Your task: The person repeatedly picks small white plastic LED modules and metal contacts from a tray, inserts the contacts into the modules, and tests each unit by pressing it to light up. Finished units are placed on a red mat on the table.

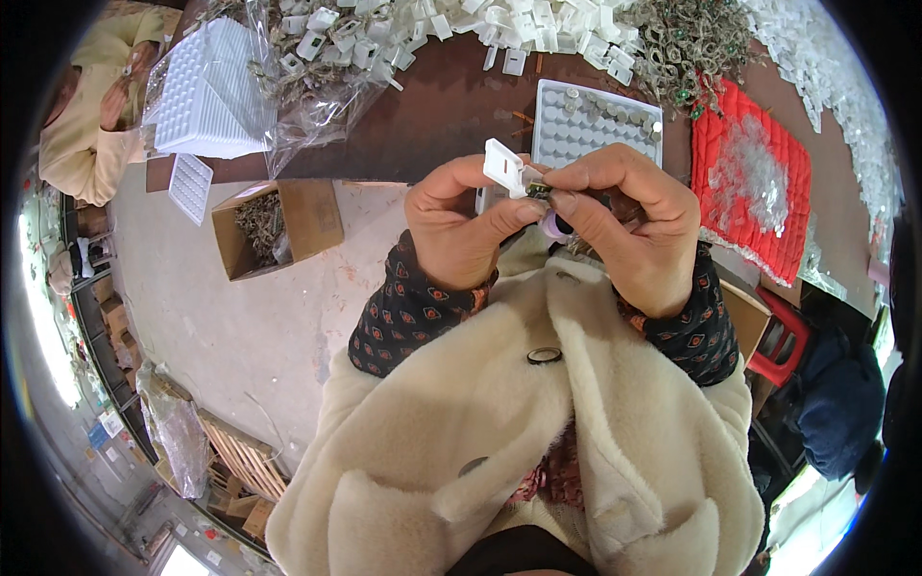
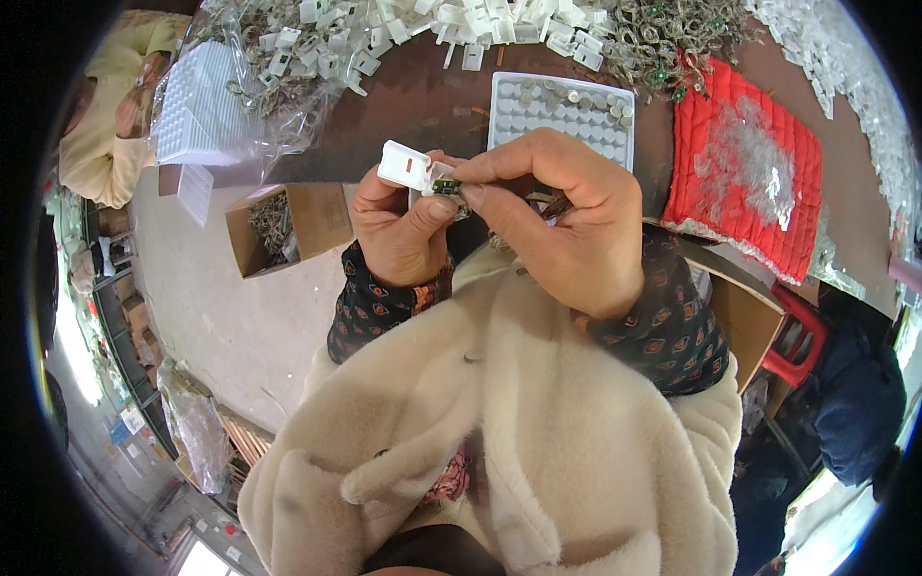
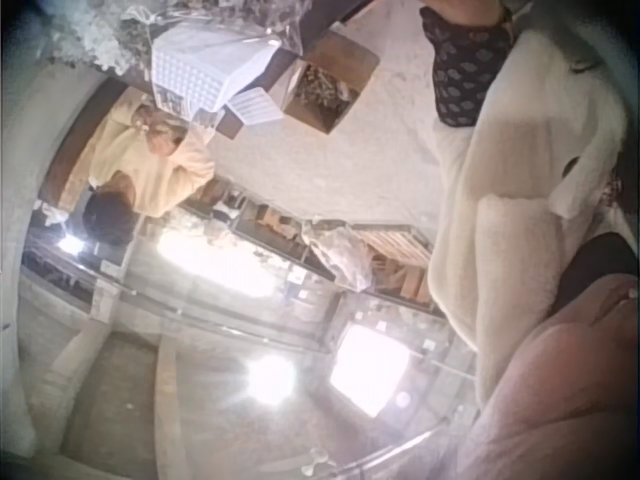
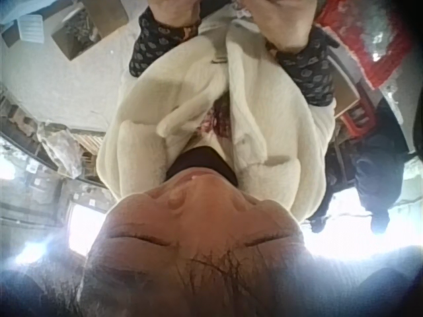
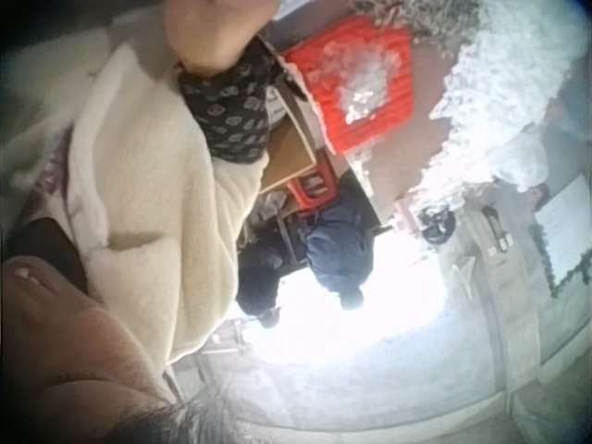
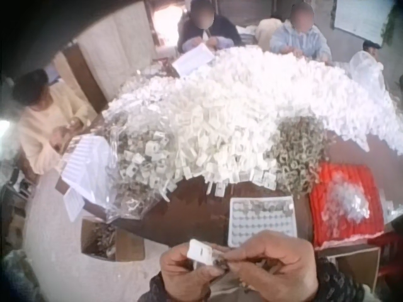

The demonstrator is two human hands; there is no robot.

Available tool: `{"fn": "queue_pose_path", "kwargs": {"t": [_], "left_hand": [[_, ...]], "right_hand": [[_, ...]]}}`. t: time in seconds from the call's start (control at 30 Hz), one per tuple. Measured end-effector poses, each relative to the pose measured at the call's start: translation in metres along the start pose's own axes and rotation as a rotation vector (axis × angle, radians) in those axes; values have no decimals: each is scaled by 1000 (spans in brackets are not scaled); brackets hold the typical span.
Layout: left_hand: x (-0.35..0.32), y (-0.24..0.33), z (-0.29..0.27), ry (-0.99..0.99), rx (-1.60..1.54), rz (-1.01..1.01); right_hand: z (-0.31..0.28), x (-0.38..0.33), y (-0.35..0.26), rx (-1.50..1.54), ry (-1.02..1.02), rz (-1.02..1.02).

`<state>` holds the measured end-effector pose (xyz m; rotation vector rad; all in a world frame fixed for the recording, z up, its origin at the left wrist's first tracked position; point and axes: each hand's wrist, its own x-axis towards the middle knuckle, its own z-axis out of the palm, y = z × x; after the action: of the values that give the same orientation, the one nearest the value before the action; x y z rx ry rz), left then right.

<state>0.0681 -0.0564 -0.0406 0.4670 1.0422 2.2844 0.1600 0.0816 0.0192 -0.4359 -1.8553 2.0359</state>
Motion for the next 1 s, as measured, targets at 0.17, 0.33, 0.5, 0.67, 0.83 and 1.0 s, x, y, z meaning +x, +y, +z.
{"fn": "queue_pose_path", "kwargs": {"t": [0.17, 0.33, 0.5, 0.67, 0.83, 1.0], "left_hand": [[4, 1, -5, -74, 168, 79], [0, -4, -4, -3, 39, 91], [-1, -14, 1, 82, -6, 174], [-7, -22, 8, 235, 102, 216], [-8, -23, 8, 240, 188, 264], [-8, -22, 9, 173, 164, 246]], "right_hand": [[-7, 2, -8, -286, -71, -131], [-5, 1, -1, -120, -108, -109], [4, -1, 15, 56, -56, -85], [7, 0, 23, -217, 3, -199], [17, -1, 25, -91, 78, -118], [9, -4, 12, -102, 4, -25]]}}
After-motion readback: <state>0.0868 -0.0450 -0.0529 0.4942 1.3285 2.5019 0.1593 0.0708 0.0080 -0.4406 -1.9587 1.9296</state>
